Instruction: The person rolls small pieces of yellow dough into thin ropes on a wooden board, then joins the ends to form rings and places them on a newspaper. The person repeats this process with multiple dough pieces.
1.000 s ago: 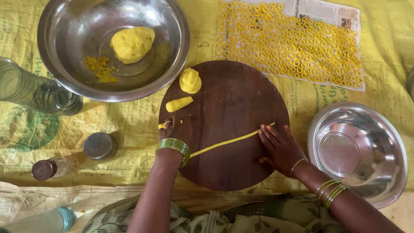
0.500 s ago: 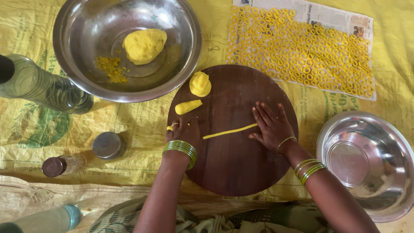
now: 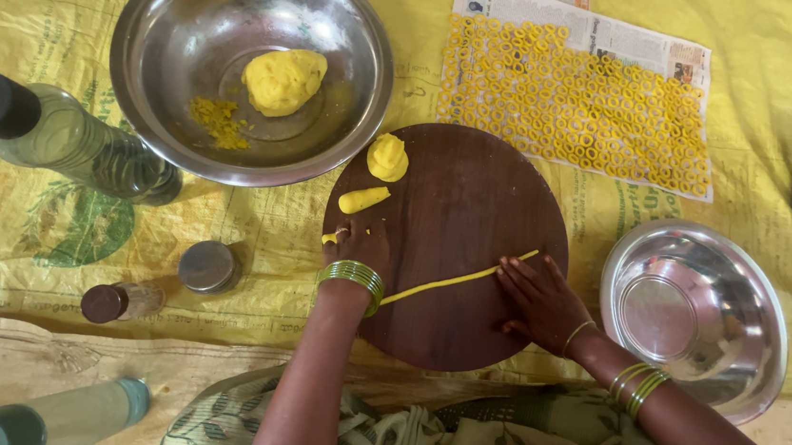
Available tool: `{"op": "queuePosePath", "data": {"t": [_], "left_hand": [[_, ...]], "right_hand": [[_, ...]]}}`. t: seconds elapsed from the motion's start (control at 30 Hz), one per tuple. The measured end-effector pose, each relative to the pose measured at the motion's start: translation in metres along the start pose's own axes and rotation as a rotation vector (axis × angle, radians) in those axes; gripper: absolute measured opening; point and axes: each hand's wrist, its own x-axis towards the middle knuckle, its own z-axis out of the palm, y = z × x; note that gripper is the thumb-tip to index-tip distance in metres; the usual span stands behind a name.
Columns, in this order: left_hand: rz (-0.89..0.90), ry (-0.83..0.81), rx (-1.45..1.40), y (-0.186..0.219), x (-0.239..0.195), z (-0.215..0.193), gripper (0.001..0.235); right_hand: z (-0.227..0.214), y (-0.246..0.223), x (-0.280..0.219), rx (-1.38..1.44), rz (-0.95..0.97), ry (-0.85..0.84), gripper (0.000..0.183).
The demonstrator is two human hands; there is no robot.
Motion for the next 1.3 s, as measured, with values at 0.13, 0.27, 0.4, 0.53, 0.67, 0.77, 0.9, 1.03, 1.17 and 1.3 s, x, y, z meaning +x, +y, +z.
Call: {"op": "queuePosePath", "data": {"t": [0.13,0.27,0.4,0.53,0.67,0.77,0.9,1.03,1.17,1.3], "left_hand": [[-0.002,-0.002,0.012,0.0,-0.001,-0.003,0.05],[-0.001,-0.021,0.001,0.001,-0.004,-0.007,0.055],[0.003,0.017,-0.019,0.001,-0.005,-0.012,0.053],[-0.004,-0.014,-0.025,0.0,-0.007,-0.015,0.055],[0.001,-0.036,-0.001,0.001,-0.004,-0.011,0.059],[0.012,0.023,0.002,0.001,-0.002,-0.004,0.049],[0.013,0.045,0.013,0.0,0.002,0.002,0.044],[0.005,0.02,0.025,0.0,0.002,0.0,0.046],[0.004,0.011,0.023,0.001,-0.001,-0.007,0.045],[0.0,-0.056,0.025,0.001,-0.005,-0.015,0.048]], "right_hand": [[0.008,0.005,0.025,-0.018,0.024,0.085,0.091],[0.012,0.02,0.067,-0.002,0.064,0.243,0.092],[0.01,0.031,0.093,0.014,0.099,0.382,0.091],[0.005,0.029,0.086,-0.031,0.072,0.345,0.09],[0.004,0.011,0.054,-0.006,0.025,0.185,0.095],[0.006,-0.001,0.026,0.01,-0.014,0.112,0.095],[0.01,-0.001,0.005,0.065,-0.057,0.204,0.095],[0.008,0.002,0.022,0.024,-0.062,0.206,0.092],[0.001,0.013,0.058,-0.02,-0.009,0.191,0.093],[-0.004,0.024,0.085,-0.022,0.015,0.362,0.091]]}}
